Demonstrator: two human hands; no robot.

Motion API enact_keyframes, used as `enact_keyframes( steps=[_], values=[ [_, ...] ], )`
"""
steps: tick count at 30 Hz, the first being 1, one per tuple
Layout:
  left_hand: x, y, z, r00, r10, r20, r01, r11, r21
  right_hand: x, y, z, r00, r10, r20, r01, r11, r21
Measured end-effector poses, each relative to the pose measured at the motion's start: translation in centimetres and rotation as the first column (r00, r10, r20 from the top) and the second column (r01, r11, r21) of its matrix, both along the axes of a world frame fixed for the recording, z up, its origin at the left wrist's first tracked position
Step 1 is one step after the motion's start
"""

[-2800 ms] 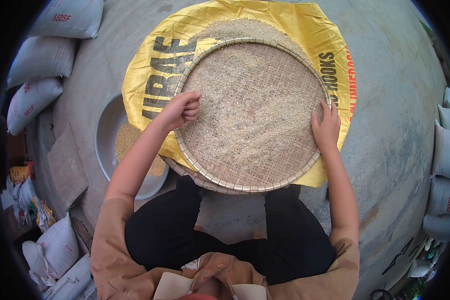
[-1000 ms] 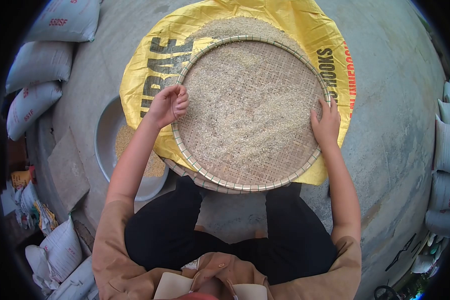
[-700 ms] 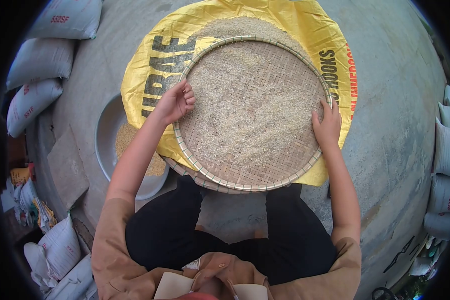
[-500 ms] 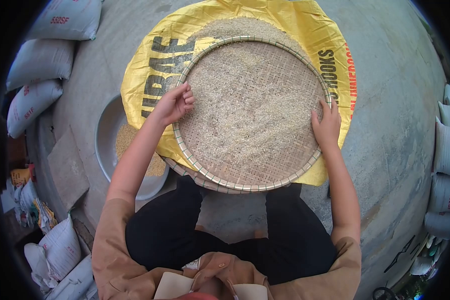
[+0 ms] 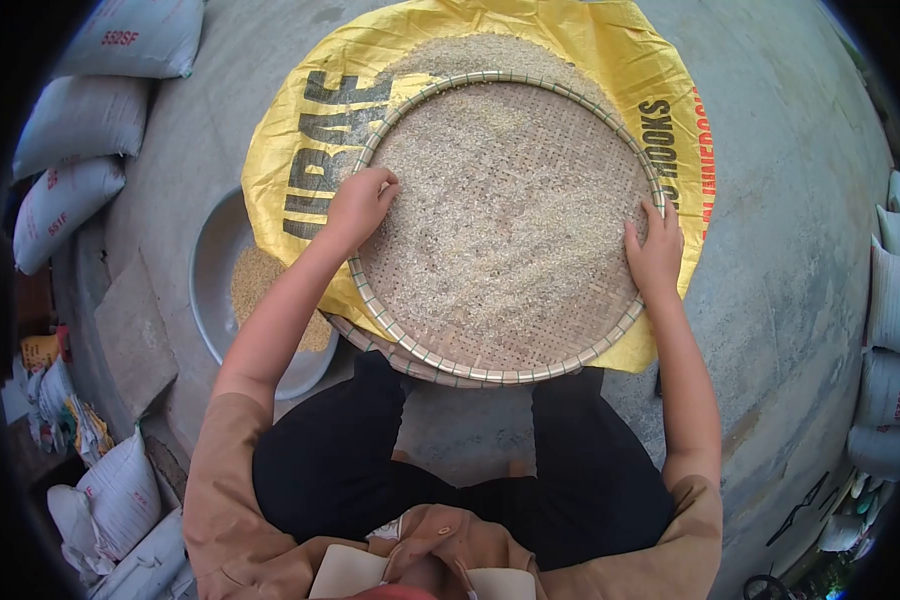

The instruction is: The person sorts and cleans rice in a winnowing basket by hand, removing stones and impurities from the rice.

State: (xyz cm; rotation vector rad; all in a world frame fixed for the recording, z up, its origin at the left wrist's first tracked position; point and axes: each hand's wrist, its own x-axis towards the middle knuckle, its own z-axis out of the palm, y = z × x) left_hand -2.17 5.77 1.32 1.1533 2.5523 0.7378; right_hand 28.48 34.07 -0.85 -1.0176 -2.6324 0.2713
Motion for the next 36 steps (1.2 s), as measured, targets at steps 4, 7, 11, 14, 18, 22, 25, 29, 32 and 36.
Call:
enact_keyframes(
  steps=[4, 7, 11, 14, 18, 22, 25, 29, 32, 36],
  values=[
    [-0.1, -0.2, -0.1, 0.998, -0.065, 0.000, 0.065, 0.996, -0.058, 0.0, 0.0, 0.1, 1.000, -0.001, 0.009, 0.001, 1.000, -0.015],
    [-0.2, 0.0, 0.4, 0.995, -0.099, -0.015, 0.096, 0.989, -0.109, 0.0, 0.0, 0.1, 1.000, 0.000, 0.003, 0.000, 1.000, -0.010],
    [-0.4, 0.3, 0.4, 0.992, -0.120, -0.023, 0.115, 0.981, -0.153, -0.1, 0.0, 0.2, 1.000, 0.002, 0.001, -0.002, 1.000, -0.014],
    [-0.6, 0.7, 0.6, 0.994, -0.111, 0.022, 0.113, 0.965, -0.236, 0.1, 0.1, 0.1, 1.000, 0.007, 0.000, -0.007, 1.000, -0.010],
    [-0.6, 0.7, 0.5, 0.992, -0.124, -0.009, 0.118, 0.963, -0.244, 0.1, 0.1, -0.1, 1.000, 0.016, -0.001, -0.016, 1.000, 0.012],
    [-0.9, 0.5, 1.1, 0.962, -0.004, 0.272, 0.036, 0.993, -0.113, 0.1, 0.0, 0.1, 1.000, 0.001, -0.001, -0.001, 1.000, -0.025],
    [-1.1, 0.2, 2.9, 0.717, 0.142, 0.683, -0.142, 0.988, -0.057, 0.0, 0.1, -0.2, 1.000, 0.007, -0.005, -0.007, 1.000, -0.004],
    [-1.8, -0.5, 3.5, 0.159, 0.044, 0.986, -0.319, 0.948, 0.010, 0.1, 0.0, -0.1, 1.000, -0.005, 0.007, 0.005, 1.000, -0.005],
    [-1.3, -0.6, 3.6, -0.002, -0.037, 0.999, -0.385, 0.922, 0.034, 0.0, 0.0, 0.0, 1.000, -0.006, 0.012, 0.007, 1.000, -0.007],
    [-0.9, -0.6, 3.7, -0.082, -0.116, 0.990, -0.403, 0.912, 0.074, 0.1, 0.2, -0.3, 1.000, -0.014, 0.010, 0.014, 1.000, -0.003]
  ],
)
